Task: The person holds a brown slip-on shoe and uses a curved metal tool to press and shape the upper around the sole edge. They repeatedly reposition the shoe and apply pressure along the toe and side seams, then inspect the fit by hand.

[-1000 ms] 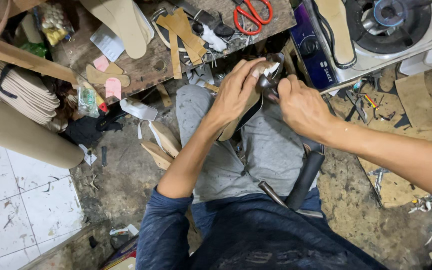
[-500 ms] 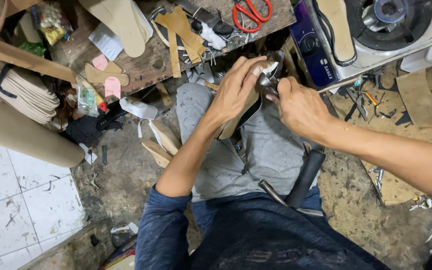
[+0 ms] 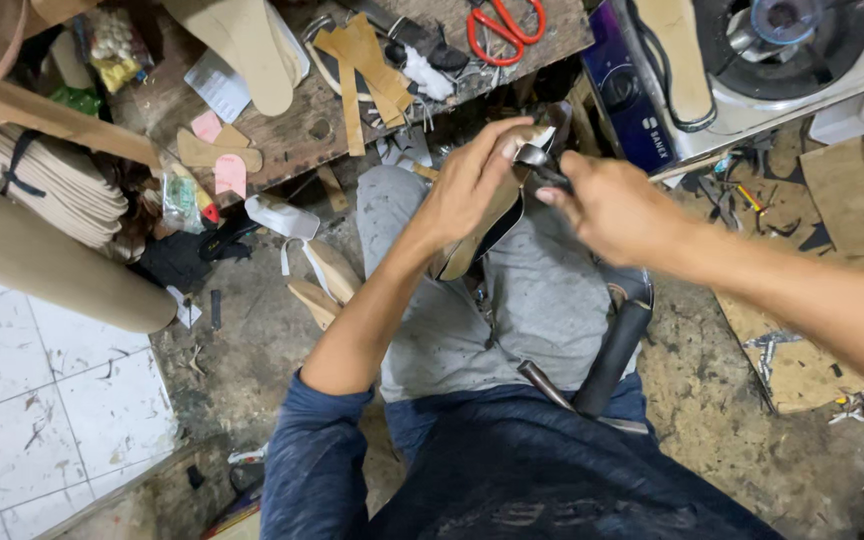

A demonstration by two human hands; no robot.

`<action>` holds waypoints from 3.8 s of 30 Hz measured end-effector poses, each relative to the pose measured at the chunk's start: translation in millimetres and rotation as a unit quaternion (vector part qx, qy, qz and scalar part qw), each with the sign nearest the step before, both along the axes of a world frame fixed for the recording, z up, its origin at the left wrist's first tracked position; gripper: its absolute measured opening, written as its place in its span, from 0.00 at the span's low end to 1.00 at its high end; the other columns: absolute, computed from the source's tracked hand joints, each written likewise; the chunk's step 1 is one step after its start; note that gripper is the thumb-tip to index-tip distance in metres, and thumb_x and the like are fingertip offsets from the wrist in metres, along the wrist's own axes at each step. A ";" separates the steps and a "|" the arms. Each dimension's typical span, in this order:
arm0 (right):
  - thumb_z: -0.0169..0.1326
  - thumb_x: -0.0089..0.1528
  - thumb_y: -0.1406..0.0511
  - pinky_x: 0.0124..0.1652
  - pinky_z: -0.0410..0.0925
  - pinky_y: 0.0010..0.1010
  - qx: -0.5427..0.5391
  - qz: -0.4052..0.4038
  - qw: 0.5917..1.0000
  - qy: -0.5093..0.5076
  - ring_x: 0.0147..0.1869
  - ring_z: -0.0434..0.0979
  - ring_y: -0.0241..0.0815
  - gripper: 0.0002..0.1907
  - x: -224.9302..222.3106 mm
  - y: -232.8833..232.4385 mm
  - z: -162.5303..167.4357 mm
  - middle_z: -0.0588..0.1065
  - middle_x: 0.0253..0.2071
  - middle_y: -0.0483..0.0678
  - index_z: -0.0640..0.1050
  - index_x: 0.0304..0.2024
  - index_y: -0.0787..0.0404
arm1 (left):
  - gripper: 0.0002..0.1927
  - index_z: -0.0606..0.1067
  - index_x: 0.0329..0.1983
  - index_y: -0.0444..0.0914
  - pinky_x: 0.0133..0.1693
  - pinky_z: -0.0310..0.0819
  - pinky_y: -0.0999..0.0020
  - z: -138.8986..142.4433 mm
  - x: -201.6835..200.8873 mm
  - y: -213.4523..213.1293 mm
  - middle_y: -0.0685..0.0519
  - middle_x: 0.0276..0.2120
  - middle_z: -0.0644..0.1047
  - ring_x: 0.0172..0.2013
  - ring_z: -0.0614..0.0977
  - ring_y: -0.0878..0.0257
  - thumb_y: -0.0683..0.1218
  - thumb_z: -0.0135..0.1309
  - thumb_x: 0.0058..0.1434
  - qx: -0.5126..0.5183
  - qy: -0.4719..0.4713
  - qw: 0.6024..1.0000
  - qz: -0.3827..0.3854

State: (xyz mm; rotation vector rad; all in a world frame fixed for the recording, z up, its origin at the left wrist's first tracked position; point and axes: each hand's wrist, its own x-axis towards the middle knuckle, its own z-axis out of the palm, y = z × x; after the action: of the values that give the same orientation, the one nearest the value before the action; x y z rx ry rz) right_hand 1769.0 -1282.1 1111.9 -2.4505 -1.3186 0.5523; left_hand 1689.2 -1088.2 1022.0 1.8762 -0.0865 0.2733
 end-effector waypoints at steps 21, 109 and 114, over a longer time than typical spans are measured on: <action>0.49 0.69 0.55 0.35 0.67 0.46 0.026 0.033 0.997 0.070 0.30 0.75 0.60 0.20 29.2 -13.2 -23.1 0.72 0.24 0.62 0.74 0.42 0.70 | 0.17 0.69 0.64 0.36 0.52 0.76 0.61 8.8 3.9 -2.9 0.44 0.50 0.82 0.48 0.84 0.51 0.46 0.40 0.77 -0.020 -0.007 1.000 -0.010; 0.62 0.63 0.66 0.29 0.68 0.38 0.267 0.038 0.962 -0.038 0.27 0.77 0.52 0.13 -42.5 -41.4 -17.1 0.74 0.27 0.56 0.75 0.45 0.66 | 0.52 0.62 0.73 0.34 0.65 0.69 0.55 -55.7 -16.1 -3.1 0.42 0.60 0.75 0.61 0.77 0.53 0.78 0.21 0.64 -0.481 0.115 0.861 -0.117; 0.62 0.62 0.65 0.26 0.67 0.35 0.323 -0.048 0.942 0.078 0.23 0.75 0.50 0.12 -55.6 -33.9 -36.5 0.75 0.21 0.53 0.75 0.42 0.66 | 0.52 0.62 0.73 0.33 0.65 0.69 0.53 -61.7 -13.6 -3.7 0.39 0.58 0.76 0.60 0.78 0.50 0.78 0.22 0.66 -0.515 0.091 0.840 -0.145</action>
State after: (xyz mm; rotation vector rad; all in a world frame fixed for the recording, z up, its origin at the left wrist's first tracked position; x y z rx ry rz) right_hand 1713.4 -1315.9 1075.4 -1.8725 -1.0864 0.2260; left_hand 1675.6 -1091.9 960.3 0.7804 -0.0706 -0.0823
